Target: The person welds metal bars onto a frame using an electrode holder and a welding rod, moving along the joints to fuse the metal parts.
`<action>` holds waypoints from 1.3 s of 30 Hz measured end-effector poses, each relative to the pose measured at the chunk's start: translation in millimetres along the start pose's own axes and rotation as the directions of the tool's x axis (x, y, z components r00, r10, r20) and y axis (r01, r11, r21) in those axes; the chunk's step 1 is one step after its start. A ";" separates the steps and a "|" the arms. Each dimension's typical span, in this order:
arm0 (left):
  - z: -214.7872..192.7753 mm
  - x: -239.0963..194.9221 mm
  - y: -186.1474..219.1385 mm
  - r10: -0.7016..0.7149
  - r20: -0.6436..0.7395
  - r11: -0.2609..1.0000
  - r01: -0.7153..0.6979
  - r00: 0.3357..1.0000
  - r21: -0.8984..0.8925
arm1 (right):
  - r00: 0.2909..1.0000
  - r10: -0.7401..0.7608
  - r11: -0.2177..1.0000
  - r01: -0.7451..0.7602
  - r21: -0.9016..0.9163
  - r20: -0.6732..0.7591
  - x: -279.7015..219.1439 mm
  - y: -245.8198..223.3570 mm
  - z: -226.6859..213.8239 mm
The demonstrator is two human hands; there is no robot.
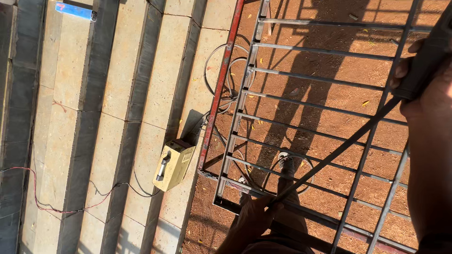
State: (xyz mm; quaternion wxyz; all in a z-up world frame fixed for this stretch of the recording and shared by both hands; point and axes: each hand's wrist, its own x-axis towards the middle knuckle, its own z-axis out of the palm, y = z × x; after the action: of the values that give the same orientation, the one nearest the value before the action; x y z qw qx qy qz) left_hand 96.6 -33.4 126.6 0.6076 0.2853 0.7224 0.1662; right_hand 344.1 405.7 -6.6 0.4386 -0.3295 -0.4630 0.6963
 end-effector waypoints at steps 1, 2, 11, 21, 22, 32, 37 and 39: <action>-3.5 2.1 0.7 -0.016 0.012 1.000 0.016 1.000 0.006 | 1.000 0.007 1.000 -0.007 -0.025 0.002 0.3 3.5 -3.8; -7.1 3.5 1.9 -0.010 0.011 0.999 0.010 1.000 0.032 | 0.999 0.036 0.998 -0.036 -0.050 -0.013 -1.0 3.8 -4.7; -3.9 12.3 -0.2 -0.044 0.049 0.990 0.037 0.998 0.134 | 0.966 0.257 0.911 -0.246 -0.330 -0.010 -4.1 -14.8 47.0; 22.9 19.0 -25.6 -0.059 0.135 0.963 0.021 0.989 0.270 | 0.841 0.530 0.542 -0.236 -0.806 0.111 -21.7 -41.2 109.8; 24.9 17.6 -26.4 -0.031 0.120 0.963 -0.002 0.992 0.270 | 0.834 0.523 0.553 -0.177 -0.814 0.174 -29.4 -42.7 115.8; 24.7 12.1 -23.8 -0.079 0.236 0.969 0.019 0.969 0.246 | 0.774 0.450 0.673 0.034 -0.739 0.446 -34.8 -19.6 173.7; 21.4 12.7 -13.3 -0.107 0.229 0.967 0.048 0.968 0.249 | 0.752 0.524 0.652 -0.052 -0.756 0.400 -30.2 -15.9 182.5; 19.8 12.4 -10.5 -0.124 0.218 0.968 0.069 0.968 0.243 | 0.746 0.554 0.628 -0.082 -0.773 0.370 -30.0 -12.8 182.6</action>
State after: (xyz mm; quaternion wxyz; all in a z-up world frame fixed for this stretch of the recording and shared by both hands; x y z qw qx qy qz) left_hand 112.5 -36.1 106.7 0.6572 0.3365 0.6742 0.0160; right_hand 202.1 315.7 71.6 -0.0260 -0.3256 -0.7352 0.5940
